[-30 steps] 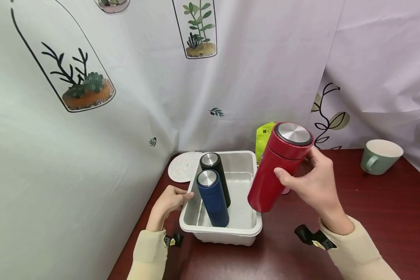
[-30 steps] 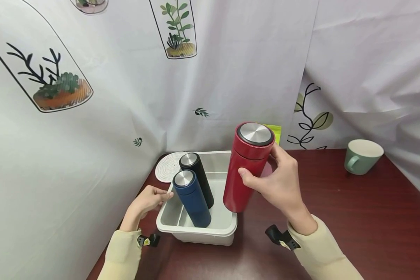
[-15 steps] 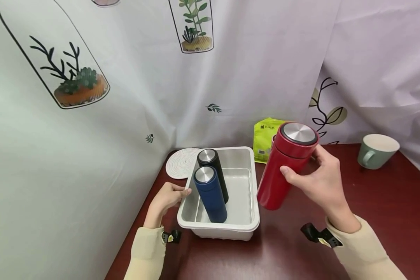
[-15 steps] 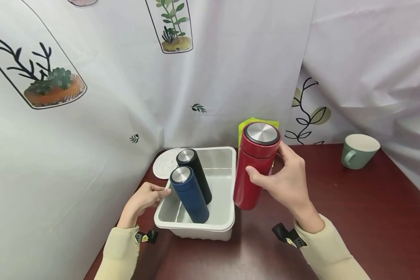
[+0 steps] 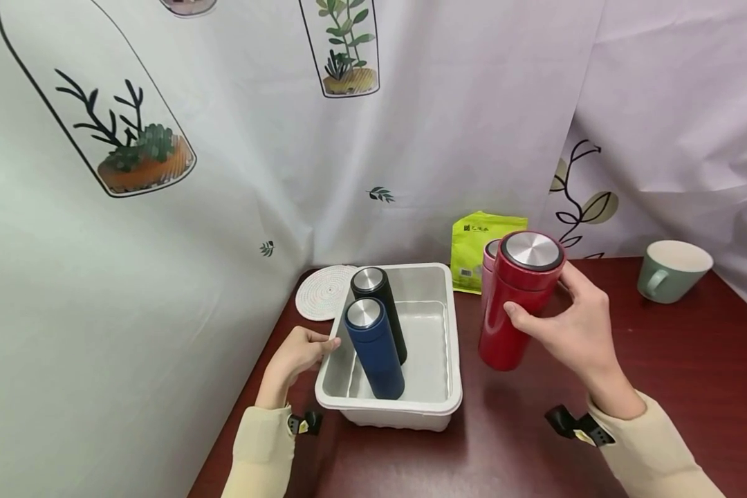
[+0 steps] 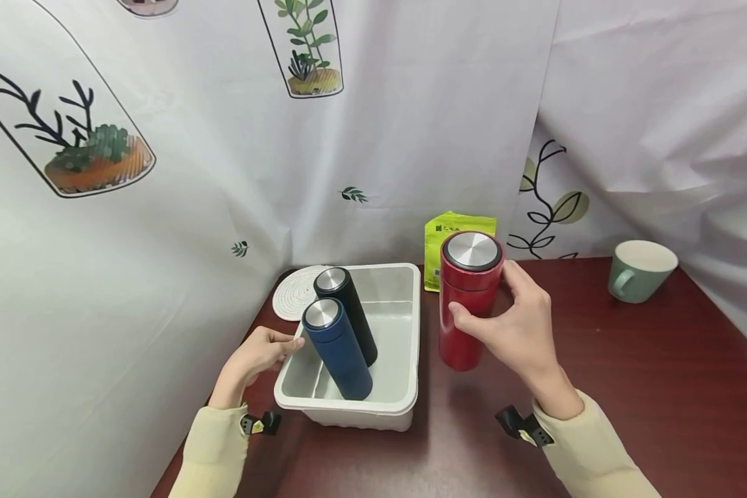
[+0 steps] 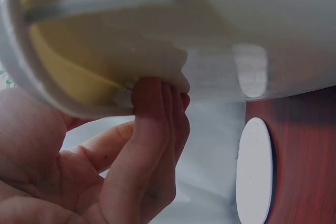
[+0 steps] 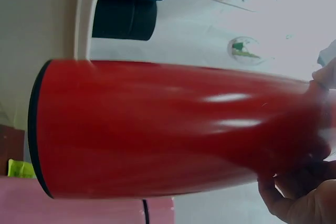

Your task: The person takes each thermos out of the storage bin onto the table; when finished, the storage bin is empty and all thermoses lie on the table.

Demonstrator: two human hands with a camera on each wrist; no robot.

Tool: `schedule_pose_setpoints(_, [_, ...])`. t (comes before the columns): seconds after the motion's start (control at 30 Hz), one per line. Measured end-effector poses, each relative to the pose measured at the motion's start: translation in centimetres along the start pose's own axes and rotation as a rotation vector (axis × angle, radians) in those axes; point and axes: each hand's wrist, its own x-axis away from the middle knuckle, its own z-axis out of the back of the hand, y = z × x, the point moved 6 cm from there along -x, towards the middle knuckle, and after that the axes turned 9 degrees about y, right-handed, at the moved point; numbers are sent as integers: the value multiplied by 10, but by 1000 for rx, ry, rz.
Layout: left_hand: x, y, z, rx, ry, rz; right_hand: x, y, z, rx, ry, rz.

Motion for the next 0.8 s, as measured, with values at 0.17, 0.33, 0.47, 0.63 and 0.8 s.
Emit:
schedule_pose_setpoints(0.17, [0,0,-1,3,0,-1,0,10,2,29,11,-5])
schedule_pose_setpoints(0.33, [0,0,0,-7,6,-9,1,22,3,60,15,-41])
schedule_pose_setpoints(0.47, [0,0,0,-9,6,-8,1,31,4,95,23,-67])
schedule_pose_setpoints(0.63, [0,0,0,-9,8,2,-1,43,5,143,31,-82])
schedule_pose_setpoints(0.8, [0,1,-1,-5,1,6,-1,54,8,194,35,-101])
